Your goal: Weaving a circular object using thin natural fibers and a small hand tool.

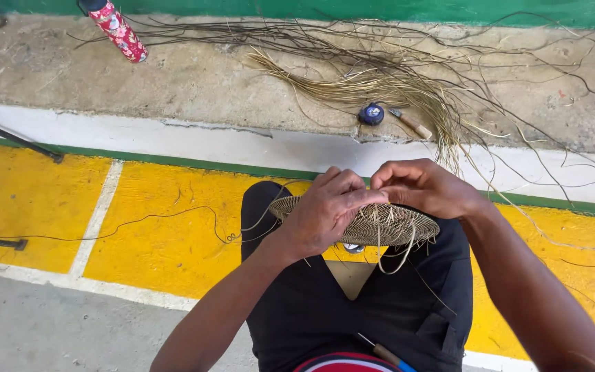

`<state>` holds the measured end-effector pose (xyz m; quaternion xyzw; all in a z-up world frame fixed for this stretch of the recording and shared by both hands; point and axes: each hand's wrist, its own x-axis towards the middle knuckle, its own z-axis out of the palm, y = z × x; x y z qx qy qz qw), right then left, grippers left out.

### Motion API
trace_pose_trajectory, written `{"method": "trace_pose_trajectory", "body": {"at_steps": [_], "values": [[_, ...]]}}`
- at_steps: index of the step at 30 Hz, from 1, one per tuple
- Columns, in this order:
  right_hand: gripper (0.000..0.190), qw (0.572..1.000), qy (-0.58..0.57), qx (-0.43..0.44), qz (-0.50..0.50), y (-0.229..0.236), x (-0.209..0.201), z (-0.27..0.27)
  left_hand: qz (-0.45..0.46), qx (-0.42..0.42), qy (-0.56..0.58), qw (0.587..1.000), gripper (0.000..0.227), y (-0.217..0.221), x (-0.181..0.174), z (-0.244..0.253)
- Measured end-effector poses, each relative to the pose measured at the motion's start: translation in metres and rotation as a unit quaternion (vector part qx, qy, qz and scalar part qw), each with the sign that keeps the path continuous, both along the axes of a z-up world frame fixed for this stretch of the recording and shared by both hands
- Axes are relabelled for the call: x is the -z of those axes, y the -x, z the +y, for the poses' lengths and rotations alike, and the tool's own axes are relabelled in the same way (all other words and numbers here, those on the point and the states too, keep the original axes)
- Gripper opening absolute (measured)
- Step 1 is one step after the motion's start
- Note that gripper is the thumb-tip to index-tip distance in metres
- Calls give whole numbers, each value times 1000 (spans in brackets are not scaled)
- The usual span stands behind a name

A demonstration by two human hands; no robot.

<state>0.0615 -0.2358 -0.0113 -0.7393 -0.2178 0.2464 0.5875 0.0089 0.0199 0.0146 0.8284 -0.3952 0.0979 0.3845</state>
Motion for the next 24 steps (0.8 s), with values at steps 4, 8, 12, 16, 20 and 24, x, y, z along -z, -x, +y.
{"method": "trace_pose_trajectory", "body": {"at_steps": [4, 8, 12, 16, 20, 24], "values": [[7, 1000, 13, 4, -26, -33, 5, -8, -9, 5, 4, 1000, 41, -1, -2, 1], [11, 947, -150, 224, -172, -73, 23, -30, 7, -1, 16, 1000, 37, -3, 4, -5], [15, 981, -110, 153, -37, -29, -6, 1, 11, -16, 34, 999, 28, -18, 12, -6], [27, 985, -129, 79, -86, 13, 7, 20, 16, -1, 22, 1000, 30, -14, 7, -7], [10, 941, -134, 214, -225, -1, 2, 34, 6, 10, 12, 1000, 31, -21, 3, -8], [18, 840, -141, 348, -392, -42, -44, 35, 44, 23, -21, 999, 26, -8, -4, -6]]}}
